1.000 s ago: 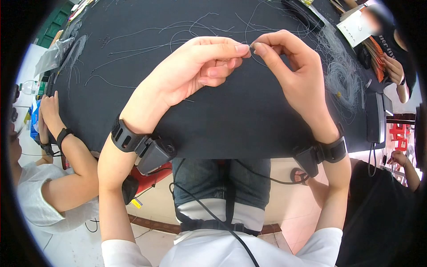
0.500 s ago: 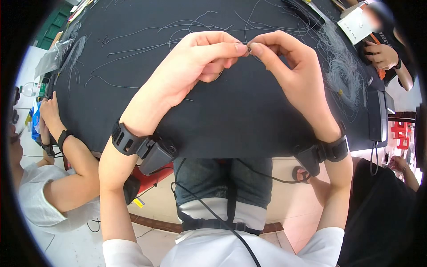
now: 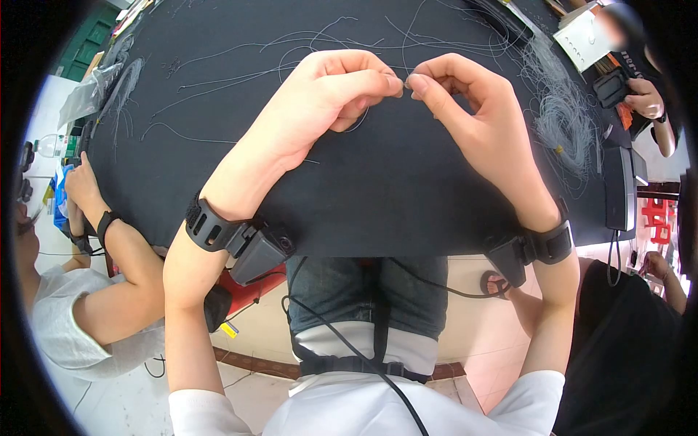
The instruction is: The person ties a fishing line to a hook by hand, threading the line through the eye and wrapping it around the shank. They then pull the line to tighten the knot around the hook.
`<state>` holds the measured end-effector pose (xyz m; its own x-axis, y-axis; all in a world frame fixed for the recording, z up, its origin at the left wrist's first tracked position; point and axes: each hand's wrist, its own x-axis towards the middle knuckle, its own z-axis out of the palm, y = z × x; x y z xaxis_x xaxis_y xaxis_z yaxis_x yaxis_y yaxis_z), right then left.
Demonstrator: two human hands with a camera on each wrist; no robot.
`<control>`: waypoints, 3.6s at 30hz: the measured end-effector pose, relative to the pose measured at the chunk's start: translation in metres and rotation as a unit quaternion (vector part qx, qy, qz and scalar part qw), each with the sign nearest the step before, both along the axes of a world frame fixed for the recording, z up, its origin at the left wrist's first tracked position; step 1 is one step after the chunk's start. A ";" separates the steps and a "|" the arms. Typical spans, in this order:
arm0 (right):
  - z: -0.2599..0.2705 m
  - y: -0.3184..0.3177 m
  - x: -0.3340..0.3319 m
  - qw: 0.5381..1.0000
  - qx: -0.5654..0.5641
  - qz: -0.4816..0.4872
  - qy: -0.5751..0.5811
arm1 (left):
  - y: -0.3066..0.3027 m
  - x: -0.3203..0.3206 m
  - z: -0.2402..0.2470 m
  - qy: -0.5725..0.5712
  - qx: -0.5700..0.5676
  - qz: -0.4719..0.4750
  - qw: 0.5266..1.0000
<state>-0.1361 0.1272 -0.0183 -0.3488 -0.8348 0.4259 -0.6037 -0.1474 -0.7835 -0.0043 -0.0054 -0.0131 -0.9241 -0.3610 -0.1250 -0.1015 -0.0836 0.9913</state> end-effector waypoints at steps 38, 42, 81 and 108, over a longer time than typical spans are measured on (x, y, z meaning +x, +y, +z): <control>0.002 0.004 0.001 1.000 -0.010 -0.006 0.000 | 0.003 0.001 0.003 0.017 -0.010 0.016 1.000; 0.002 0.003 0.000 1.000 -0.009 -0.007 -0.004 | 0.002 0.002 0.004 0.019 0.007 0.007 1.000; 0.009 0.006 -0.003 0.932 0.227 0.189 -0.209 | 0.003 0.003 0.015 0.098 0.054 -0.013 0.994; 0.010 0.006 0.001 0.982 0.077 0.051 -0.167 | 0.004 0.002 0.011 0.078 -0.098 0.012 0.992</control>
<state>-0.1346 0.1335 -0.0086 -0.3594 -0.9180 0.1678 -0.2968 -0.0580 -0.9532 -0.0023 -0.0015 -0.0020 -0.9178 -0.3860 0.0932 0.0538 0.1116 0.9923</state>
